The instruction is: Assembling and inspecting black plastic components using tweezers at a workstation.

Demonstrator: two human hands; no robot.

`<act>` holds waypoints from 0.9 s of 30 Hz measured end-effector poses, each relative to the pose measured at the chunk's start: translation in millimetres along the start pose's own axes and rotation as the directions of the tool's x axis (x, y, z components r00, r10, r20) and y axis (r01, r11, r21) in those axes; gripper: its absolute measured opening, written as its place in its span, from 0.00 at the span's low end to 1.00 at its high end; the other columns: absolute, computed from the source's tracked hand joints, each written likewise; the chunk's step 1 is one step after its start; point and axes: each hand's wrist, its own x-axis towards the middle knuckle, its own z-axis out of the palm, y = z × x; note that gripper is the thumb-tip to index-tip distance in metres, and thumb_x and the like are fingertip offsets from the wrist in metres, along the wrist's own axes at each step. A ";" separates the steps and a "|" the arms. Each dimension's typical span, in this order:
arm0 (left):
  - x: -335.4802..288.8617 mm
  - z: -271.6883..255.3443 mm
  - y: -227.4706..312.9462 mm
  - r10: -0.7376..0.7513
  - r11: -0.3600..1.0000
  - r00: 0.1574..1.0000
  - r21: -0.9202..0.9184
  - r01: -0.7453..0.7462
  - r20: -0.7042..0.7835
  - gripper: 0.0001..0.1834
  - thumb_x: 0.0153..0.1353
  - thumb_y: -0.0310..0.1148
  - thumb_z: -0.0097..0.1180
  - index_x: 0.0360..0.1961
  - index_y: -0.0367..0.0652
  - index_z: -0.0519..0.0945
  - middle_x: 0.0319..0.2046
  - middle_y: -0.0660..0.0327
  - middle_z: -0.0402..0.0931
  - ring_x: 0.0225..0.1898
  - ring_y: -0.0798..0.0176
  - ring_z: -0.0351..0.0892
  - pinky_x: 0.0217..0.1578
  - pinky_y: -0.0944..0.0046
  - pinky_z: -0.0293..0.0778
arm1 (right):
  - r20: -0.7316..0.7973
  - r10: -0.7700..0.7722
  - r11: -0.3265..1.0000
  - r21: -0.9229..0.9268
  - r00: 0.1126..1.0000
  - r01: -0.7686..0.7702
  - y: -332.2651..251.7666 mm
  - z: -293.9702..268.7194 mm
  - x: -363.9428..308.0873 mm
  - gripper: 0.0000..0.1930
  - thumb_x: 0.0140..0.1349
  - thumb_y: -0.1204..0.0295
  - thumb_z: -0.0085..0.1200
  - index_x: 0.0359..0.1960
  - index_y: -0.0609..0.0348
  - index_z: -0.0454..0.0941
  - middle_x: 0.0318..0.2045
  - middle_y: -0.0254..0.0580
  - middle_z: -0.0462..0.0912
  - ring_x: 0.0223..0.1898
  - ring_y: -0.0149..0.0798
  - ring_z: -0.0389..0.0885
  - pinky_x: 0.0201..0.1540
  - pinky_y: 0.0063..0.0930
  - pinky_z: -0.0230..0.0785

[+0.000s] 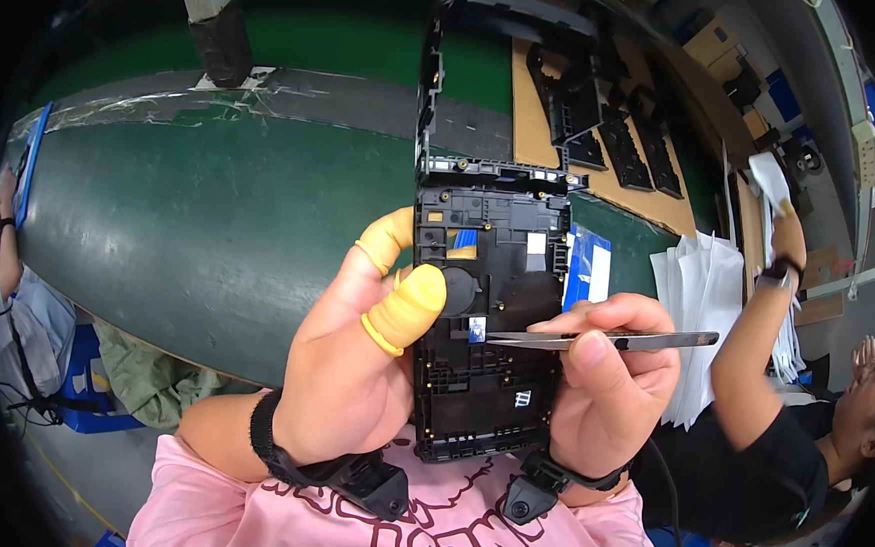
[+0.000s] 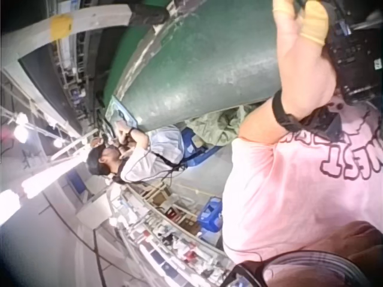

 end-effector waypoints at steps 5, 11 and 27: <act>4.1 -11.1 -2.5 0.022 0.977 0.997 0.211 -0.006 -0.071 0.28 0.49 0.15 0.45 0.52 0.38 0.53 0.44 0.54 0.65 0.46 0.63 0.67 0.46 0.64 0.65 | -0.075 0.059 0.998 0.036 0.995 -0.056 4.2 0.7 1.8 0.10 0.49 0.84 0.49 0.34 0.67 0.66 0.28 0.56 0.76 0.28 0.35 0.76 0.31 0.21 0.68; 7.6 -41.2 9.8 0.066 0.936 0.985 0.351 -0.005 -0.162 0.29 0.45 0.13 0.43 0.51 0.37 0.54 0.43 0.54 0.65 0.43 0.63 0.69 0.44 0.64 0.68 | -0.189 0.034 0.998 -0.050 0.981 -0.044 6.7 -10.1 3.5 0.10 0.48 0.78 0.49 0.33 0.65 0.66 0.24 0.53 0.76 0.15 0.23 0.61 0.17 0.11 0.52; 253.1 -133.6 96.2 0.633 -0.019 0.772 0.996 0.089 -0.057 0.57 0.37 0.49 0.62 0.56 0.27 0.39 0.54 0.33 0.45 0.55 0.44 0.55 0.52 0.60 0.57 | -0.241 -0.071 0.994 -0.094 0.968 0.049 -9.4 -29.6 -3.0 0.13 0.49 0.79 0.49 0.37 0.69 0.66 0.25 0.53 0.76 0.15 0.22 0.62 0.18 0.12 0.55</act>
